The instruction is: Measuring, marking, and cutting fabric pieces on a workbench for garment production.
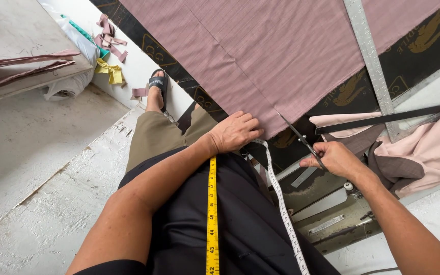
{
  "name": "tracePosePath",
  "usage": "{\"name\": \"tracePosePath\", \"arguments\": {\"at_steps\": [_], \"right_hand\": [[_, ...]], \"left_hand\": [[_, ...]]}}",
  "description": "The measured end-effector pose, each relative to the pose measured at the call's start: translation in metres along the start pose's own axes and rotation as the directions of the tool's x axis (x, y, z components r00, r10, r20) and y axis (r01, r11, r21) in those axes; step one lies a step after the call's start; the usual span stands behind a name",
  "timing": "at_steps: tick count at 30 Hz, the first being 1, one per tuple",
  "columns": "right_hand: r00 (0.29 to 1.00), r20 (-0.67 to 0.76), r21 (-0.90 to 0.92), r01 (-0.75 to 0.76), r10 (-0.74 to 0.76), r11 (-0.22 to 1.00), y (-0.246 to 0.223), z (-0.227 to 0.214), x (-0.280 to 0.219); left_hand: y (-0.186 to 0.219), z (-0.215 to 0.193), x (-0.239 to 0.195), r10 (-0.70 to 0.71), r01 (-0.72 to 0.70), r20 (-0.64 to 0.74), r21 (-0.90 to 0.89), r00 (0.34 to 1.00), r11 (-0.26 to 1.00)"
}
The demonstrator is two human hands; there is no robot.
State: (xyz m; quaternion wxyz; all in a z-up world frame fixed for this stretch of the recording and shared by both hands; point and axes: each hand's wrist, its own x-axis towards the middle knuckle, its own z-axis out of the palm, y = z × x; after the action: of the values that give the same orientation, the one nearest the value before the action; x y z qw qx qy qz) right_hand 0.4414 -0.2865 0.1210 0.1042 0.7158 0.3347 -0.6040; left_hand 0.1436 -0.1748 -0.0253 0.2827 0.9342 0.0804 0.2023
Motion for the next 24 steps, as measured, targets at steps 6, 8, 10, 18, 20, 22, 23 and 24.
{"name": "tracePosePath", "arguments": {"at_steps": [6,8,10,18,20,22,23,24], "right_hand": [[0.999,-0.038,-0.023,0.021,-0.022,1.000,0.006,0.004,0.000],[0.999,-0.022,-0.037,0.025,-0.026,0.999,0.010,0.006,0.010],[1.000,-0.001,-0.049,0.026,-0.026,0.998,0.006,0.006,0.018],[0.996,-0.036,-0.033,0.078,-0.079,0.996,-0.009,0.008,0.033],[0.996,-0.042,-0.033,0.079,-0.080,0.996,-0.005,0.010,0.035],[0.995,-0.050,-0.032,0.080,-0.081,0.996,-0.004,0.011,0.037],[0.996,-0.035,-0.022,0.081,-0.081,0.996,-0.005,0.011,0.038],[0.996,-0.021,-0.013,0.084,-0.085,0.996,-0.006,0.010,0.040]], "left_hand": [[0.000,0.004,0.001,-0.002,0.002,-0.025,-0.007,1.000,1.000],[-0.001,0.010,-0.002,-0.002,0.002,-0.027,-0.007,1.000,1.000],[-0.001,0.014,-0.003,-0.005,0.005,-0.026,-0.011,1.000,1.000],[-0.001,0.014,-0.003,0.003,-0.003,-0.031,-0.009,1.000,1.000],[-0.001,0.011,-0.002,0.003,-0.004,-0.033,-0.012,0.999,1.000],[0.000,0.009,-0.001,0.004,-0.005,-0.035,-0.015,0.999,1.000],[0.001,0.007,-0.001,0.003,-0.004,-0.036,-0.023,0.999,1.000],[0.000,0.006,0.000,0.004,-0.005,-0.038,-0.028,0.999,1.000]]}}
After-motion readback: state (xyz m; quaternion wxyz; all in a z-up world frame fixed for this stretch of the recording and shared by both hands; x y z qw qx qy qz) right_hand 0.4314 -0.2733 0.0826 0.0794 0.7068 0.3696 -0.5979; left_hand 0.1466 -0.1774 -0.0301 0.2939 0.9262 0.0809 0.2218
